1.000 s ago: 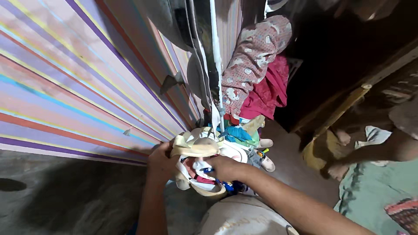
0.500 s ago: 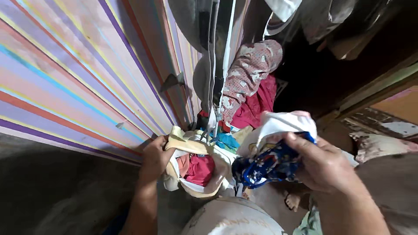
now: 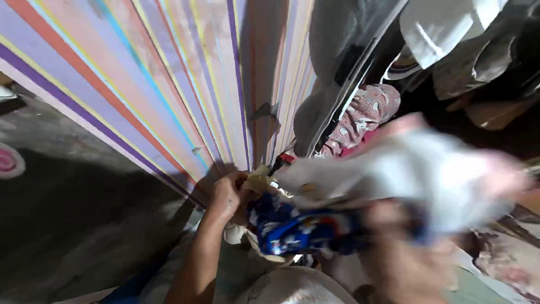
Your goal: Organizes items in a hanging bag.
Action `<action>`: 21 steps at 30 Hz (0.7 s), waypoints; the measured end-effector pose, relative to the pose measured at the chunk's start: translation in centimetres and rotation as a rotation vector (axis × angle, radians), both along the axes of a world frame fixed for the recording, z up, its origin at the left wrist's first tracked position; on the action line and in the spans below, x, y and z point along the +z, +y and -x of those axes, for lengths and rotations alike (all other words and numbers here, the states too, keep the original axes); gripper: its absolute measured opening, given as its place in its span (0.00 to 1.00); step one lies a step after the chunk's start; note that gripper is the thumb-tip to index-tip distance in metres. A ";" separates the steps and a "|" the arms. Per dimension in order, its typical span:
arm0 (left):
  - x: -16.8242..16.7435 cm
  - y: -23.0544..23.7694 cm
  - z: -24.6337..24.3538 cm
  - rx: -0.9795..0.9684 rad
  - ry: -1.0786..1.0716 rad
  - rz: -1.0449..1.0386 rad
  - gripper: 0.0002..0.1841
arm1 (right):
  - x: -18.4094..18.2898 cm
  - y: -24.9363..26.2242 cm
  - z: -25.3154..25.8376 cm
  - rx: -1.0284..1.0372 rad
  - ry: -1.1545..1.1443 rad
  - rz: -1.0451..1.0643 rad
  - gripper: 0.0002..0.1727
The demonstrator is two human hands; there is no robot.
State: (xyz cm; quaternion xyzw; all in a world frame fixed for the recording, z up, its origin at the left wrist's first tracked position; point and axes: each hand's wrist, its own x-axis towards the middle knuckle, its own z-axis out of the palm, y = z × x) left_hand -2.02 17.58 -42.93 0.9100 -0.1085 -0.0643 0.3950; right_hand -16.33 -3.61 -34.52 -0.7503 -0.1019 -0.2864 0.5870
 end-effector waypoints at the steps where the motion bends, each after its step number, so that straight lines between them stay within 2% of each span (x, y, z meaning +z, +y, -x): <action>1: 0.0 0.2 -0.1 0.001 0.007 0.001 0.12 | -2.0 0.3 -0.9 0.068 0.029 0.279 0.07; 3: 0.3 0.3 -0.3 0.025 0.021 -0.014 0.11 | -5.7 1.6 -2.4 0.214 0.168 0.723 0.10; 4: 0.2 0.3 -0.4 0.031 0.015 -0.011 0.12 | -7.6 2.4 -3.0 0.266 0.214 0.834 0.13; 6: 0.1 0.4 -0.2 0.030 0.011 -0.009 0.14 | -10.8 3.7 -4.3 0.324 0.216 0.862 0.20; 8: -0.1 0.2 -0.1 0.027 -0.009 -0.009 0.16 | -12.7 4.5 -5.9 0.387 0.230 0.865 0.23; 9: -0.1 0.1 0.0 0.021 -0.030 -0.012 0.16 | -13.0 4.8 -6.7 0.438 0.334 0.900 0.22; 12: -0.3 -0.1 0.5 -0.004 -0.146 -0.012 0.15 | -12.3 5.8 -9.2 0.597 1.071 0.987 0.28; 14: -0.2 -0.3 1.0 -0.014 -0.144 -0.031 0.15 | -11.9 6.9 -10.0 0.614 1.228 1.013 0.33; 16: 0.3 -0.2 1.4 -0.021 -0.149 -0.055 0.14 | -10.7 8.2 -9.5 0.601 1.165 1.082 0.31; 17: 0.4 0.0 1.5 -0.031 -0.159 -0.067 0.14 | -10.0 8.6 -9.1 0.566 1.067 1.105 0.25; 19: 0.6 0.0 1.8 -0.048 -0.172 -0.093 0.14 | -9.7 9.0 -8.4 0.448 0.816 1.056 0.17; 21: 0.8 -0.2 2.4 -0.052 -0.212 -0.131 0.12 | -10.2 9.3 -8.7 0.365 0.725 1.020 0.15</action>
